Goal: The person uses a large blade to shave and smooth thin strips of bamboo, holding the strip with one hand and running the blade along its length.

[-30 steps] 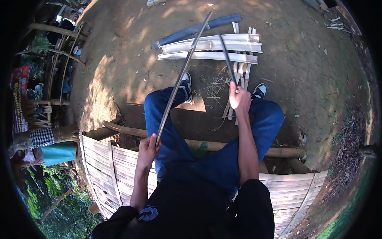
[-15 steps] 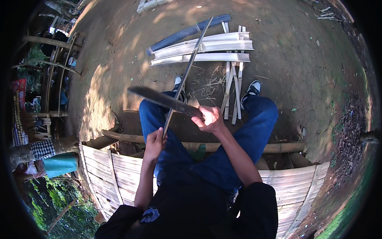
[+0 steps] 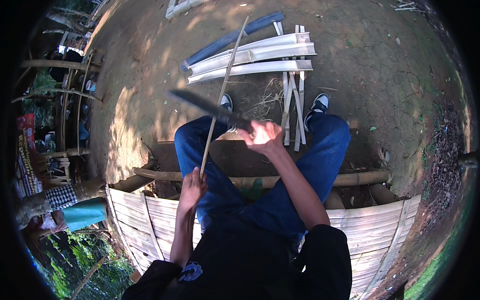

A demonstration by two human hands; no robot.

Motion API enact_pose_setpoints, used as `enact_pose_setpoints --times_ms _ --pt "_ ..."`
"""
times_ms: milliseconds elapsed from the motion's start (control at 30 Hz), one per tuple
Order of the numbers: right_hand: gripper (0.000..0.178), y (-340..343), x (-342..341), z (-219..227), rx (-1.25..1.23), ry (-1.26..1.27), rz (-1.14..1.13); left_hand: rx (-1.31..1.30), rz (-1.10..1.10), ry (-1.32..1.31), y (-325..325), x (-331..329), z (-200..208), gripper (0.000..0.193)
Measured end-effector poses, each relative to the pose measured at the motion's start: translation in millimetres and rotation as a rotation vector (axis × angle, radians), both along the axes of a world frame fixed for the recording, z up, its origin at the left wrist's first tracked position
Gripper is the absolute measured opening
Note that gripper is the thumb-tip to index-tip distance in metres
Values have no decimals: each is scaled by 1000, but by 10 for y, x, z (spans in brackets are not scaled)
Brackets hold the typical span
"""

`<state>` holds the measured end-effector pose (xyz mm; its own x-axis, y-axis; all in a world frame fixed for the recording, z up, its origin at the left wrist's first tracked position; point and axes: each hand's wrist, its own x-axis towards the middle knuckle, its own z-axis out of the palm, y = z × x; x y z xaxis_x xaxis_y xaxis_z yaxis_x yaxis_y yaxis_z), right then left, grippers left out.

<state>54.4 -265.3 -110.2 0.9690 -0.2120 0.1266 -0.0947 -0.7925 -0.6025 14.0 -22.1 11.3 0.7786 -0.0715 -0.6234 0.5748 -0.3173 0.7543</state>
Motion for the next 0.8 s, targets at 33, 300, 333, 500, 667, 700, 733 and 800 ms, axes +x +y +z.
enact_pose_setpoints --times_ms 33,300,333,500,667,700,733,800 --pt "54 -224 141 121 169 149 -147 25 -7 11 52 -101 18 46" --pt "62 -731 221 -518 846 36 -711 139 -268 -159 406 -501 -87 48" --pt "62 -719 196 -476 863 -10 -674 162 -290 -204 380 -465 -75 48" --pt "57 -683 60 -467 756 -223 -481 143 -206 -200 306 -301 -80 49" --pt "44 -392 -75 -205 847 -329 -138 119 -100 -89 273 -184 -30 53" --pt "41 -348 -76 -239 758 -362 -56 110 -95 -85 253 -159 -33 54" --pt "38 -305 -85 -266 666 -393 24 100 -91 -80 234 -140 -45 55" --pt "36 -120 -123 -23 584 -391 165 99 -98 -85 209 -111 -66 56"
